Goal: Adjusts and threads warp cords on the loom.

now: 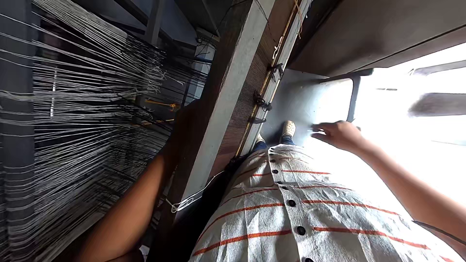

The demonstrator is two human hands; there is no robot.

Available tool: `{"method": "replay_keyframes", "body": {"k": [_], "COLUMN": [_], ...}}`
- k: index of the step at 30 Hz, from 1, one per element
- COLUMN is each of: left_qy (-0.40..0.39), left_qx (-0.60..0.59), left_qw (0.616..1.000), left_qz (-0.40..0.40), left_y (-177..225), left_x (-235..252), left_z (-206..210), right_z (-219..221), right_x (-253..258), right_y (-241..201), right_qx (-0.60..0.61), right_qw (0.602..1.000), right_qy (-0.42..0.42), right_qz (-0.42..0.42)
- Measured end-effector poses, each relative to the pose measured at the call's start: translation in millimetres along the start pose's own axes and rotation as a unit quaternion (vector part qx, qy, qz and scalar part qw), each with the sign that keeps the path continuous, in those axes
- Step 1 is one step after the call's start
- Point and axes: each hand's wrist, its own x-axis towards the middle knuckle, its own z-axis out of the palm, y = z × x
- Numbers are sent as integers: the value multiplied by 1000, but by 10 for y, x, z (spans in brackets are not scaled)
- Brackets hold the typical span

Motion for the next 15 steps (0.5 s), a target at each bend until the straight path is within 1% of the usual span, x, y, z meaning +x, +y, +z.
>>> {"method": "replay_keyframes", "body": {"k": [1,2,4,6,8,9,10,11,13,15], "left_qy": [19,23,14,13,25,38,56,73,84,120], "left_qx": [9,13,-20,-110,-197,-206,-186,-157,-104,-71], "left_qw": [999,998,998,991,970,960,955,955,965,962], "left_qz": [37,56,54,68,141,188,224,239,224,235], "left_y": [-18,-16,12,25,34,46,64,91,139,-27], "left_x": [-18,-21,-30,-105,-193,-222,-243,-253,-241,-62], "left_z": [-14,-34,-79,-111,-105,-125,-156,-189,-267,-251], "right_z": [57,115,200,286,314,309,321,349,421,477], "right_x": [117,252,512,707,787,808,818,823,826,835], "right_y": [-173,-335,-625,-817,-945,-993,-1008,-998,-943,-875], "right_qx": [30,41,30,10,11,14,17,21,37,43], "right_qw": [997,990,983,982,988,990,988,986,979,972], "right_qy": [47,85,110,110,81,69,71,80,97,93], "right_qz": [-55,-101,-146,-153,-129,-125,-133,-146,-176,-211]}}
